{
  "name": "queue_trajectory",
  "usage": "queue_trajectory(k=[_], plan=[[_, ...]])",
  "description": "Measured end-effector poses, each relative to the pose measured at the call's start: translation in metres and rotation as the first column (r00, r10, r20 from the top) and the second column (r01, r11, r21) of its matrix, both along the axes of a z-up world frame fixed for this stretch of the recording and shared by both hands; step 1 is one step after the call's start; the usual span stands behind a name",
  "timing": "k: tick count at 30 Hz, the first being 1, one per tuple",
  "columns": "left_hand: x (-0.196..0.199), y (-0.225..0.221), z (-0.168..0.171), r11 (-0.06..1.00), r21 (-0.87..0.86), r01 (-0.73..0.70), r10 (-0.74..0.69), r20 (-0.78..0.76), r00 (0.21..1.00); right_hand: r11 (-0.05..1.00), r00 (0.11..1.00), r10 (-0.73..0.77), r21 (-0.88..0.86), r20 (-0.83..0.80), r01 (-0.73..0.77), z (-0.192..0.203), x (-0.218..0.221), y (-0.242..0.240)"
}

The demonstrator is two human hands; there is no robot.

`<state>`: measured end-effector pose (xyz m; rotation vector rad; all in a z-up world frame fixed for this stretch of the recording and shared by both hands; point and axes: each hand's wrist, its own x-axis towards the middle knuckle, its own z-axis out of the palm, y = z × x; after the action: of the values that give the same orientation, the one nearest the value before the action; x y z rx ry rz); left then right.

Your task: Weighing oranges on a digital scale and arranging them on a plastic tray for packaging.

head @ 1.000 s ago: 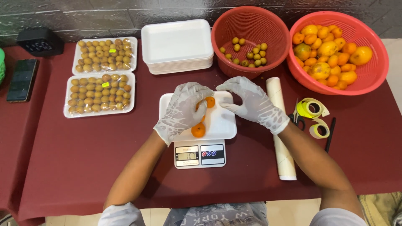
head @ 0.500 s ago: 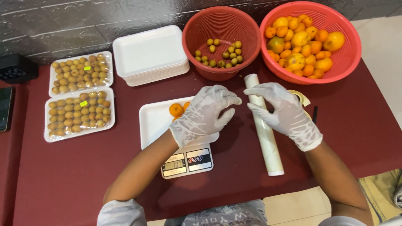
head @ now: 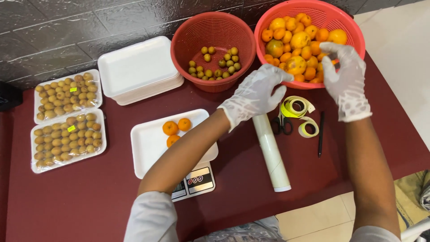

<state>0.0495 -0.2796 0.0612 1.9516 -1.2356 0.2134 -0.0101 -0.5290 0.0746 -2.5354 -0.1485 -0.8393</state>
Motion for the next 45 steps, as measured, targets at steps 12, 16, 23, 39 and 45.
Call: queue_trajectory(k=[12,16,23,39,45], plan=[[0.046,-0.109,-0.058,0.988,0.02,-0.153,0.154,-0.06,0.986,0.954,0.947,-0.26,-0.201,-0.186,0.222,-0.051,0.075,-0.048],[0.055,-0.132,-0.06,0.973,0.1,-0.206,0.21,-0.031,0.977,0.917,0.916,-0.341,-0.291,-0.21,0.274,-0.05,0.076,-0.043],[0.069,-0.156,-0.073,0.933,0.175,-0.313,0.31,0.045,0.95,0.862,0.762,-0.473,-0.409,-0.442,0.299,-0.05,0.086,-0.042],[0.076,-0.153,-0.086,0.944,0.209,-0.256,0.268,-0.031,0.963,0.979,0.991,-0.131,0.152,-0.04,0.136,-0.042,0.06,-0.031],[0.071,-0.139,-0.068,0.987,0.04,-0.158,0.162,-0.371,0.914,0.993,0.983,0.088,0.068,0.164,-0.101,-0.036,0.054,-0.029]])
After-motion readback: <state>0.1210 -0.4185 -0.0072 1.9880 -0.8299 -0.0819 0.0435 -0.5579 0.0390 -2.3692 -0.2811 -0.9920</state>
